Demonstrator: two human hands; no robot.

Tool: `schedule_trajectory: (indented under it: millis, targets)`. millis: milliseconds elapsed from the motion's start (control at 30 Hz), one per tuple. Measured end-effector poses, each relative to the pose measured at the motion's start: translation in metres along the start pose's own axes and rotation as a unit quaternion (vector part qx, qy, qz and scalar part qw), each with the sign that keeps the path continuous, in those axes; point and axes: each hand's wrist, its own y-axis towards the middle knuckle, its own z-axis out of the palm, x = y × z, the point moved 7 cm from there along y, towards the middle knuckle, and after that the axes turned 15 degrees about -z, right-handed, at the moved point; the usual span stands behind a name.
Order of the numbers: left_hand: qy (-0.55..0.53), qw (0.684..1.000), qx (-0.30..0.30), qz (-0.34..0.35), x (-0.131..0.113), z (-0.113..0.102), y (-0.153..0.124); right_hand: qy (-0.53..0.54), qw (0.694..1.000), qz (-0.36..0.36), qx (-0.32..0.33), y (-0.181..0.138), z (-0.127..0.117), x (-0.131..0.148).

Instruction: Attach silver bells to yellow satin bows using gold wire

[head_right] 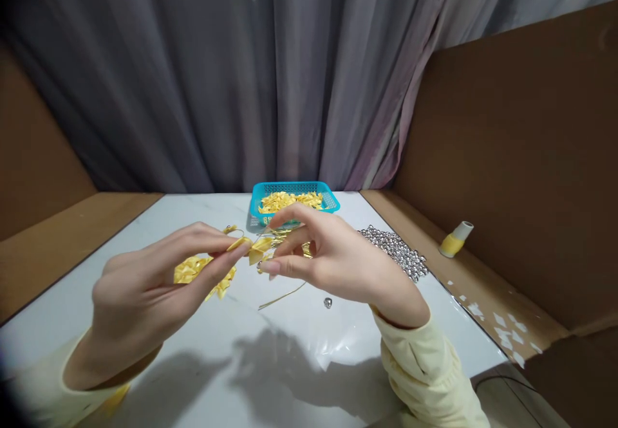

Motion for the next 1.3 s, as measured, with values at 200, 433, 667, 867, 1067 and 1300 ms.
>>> schedule_trajectory:
  millis: [200, 433, 667, 867, 1067, 1300]
  targets:
    - [0.0, 1.0, -0.015, 0.0, 0.004, 0.0, 0.001, 0.089, 0.995, -0.031, -0.028, 0.004, 0.004, 0.006]
    - [-0.032, 0.996, 0.014, -0.077, 0.004, -0.003, 0.008, -0.017, 0.993, -0.083, -0.086, 0.001, 0.002, 0.015]
    - [-0.11, 0.981, 0.074, -0.141, 0.013, 0.002, 0.009, -0.164, 0.976, -0.126, -0.071, 0.001, 0.008, 0.029]
    - [-0.145, 0.968, 0.111, -0.173, 0.018, 0.006, 0.008, -0.126, 0.982, -0.114, -0.084, 0.002, 0.007, 0.024]
    - [-0.127, 0.973, 0.122, -0.147, 0.01, 0.007, 0.009, -0.146, 0.976, -0.156, -0.043, 0.0, 0.009, 0.031]
    - [-0.13, 0.976, 0.131, -0.116, 0.008, 0.009, 0.007, -0.186, 0.966, -0.178, -0.014, -0.002, 0.012, 0.039]
